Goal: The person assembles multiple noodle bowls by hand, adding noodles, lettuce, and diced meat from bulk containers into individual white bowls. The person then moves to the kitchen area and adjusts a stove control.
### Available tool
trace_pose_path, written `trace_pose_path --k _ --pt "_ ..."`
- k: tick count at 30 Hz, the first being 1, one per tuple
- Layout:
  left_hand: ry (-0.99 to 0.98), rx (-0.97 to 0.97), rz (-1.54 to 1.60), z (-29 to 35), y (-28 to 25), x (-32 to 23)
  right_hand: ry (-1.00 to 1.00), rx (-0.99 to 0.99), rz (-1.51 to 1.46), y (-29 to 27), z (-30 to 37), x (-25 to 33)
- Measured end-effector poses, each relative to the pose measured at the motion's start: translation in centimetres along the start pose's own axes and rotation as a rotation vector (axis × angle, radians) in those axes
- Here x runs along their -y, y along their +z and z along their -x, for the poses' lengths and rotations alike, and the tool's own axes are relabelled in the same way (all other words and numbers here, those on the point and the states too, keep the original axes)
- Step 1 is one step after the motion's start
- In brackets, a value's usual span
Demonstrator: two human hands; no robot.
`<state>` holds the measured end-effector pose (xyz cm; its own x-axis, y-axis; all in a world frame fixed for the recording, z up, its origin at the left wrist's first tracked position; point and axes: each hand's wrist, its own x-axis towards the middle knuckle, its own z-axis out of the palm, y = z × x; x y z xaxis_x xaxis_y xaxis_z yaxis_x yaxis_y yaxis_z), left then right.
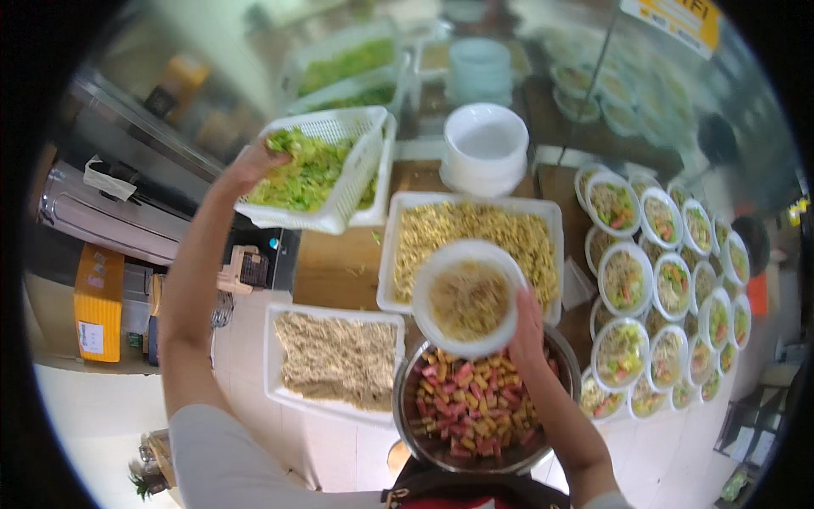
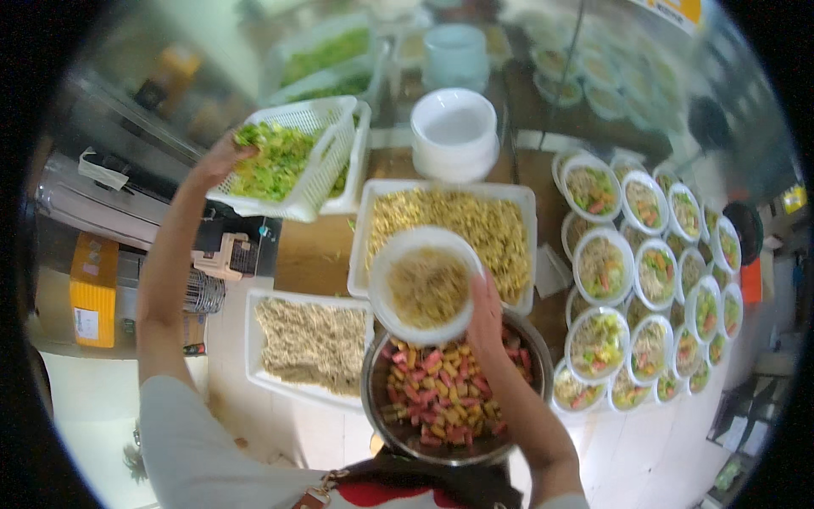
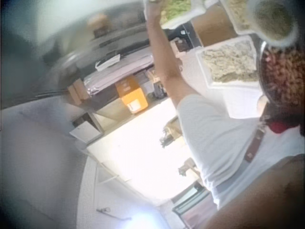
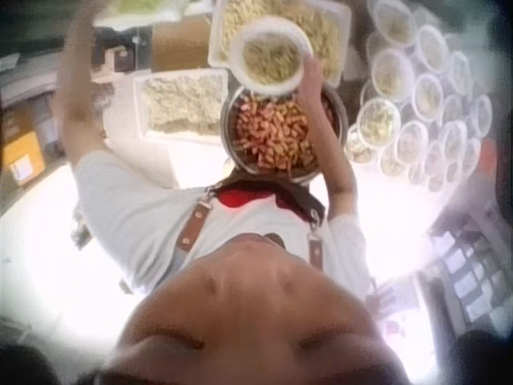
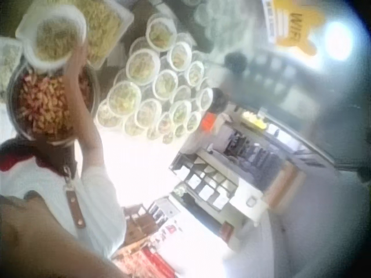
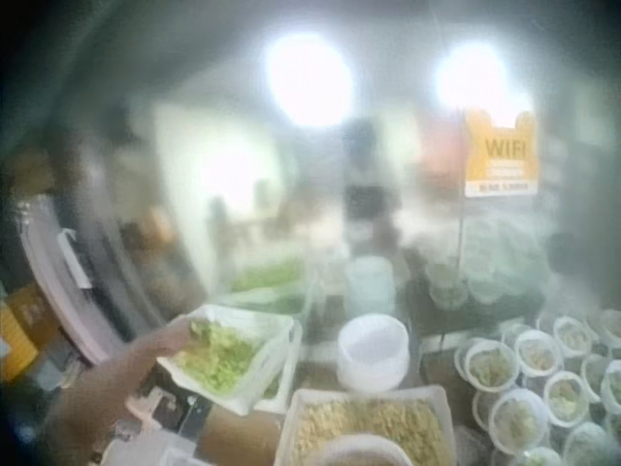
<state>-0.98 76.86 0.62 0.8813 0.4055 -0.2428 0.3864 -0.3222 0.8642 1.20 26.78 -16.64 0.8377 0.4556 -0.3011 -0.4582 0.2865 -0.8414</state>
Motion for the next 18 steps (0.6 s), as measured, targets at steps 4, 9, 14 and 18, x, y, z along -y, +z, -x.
trace_pose_path --k 4,9,14,18 --pt "0.018 0.155 0.204 10.0 10.1 -10.5 -0.126 0.149 -0.016 2.9 -0.8 1.6" --pt "0.033 0.532 -0.056 16.0 23.7 -11.2 -0.011 0.243 -0.156 3.5 2.3 4.2" --pt "0.268 0.330 -0.463 21.3 33.6 -10.0 -0.023 0.241 -0.097 -0.9 5.3 5.8" --pt "0.336 0.101 -0.465 24.8 35.9 -10.9 -0.011 0.252 -0.136 -4.1 7.0 6.9"
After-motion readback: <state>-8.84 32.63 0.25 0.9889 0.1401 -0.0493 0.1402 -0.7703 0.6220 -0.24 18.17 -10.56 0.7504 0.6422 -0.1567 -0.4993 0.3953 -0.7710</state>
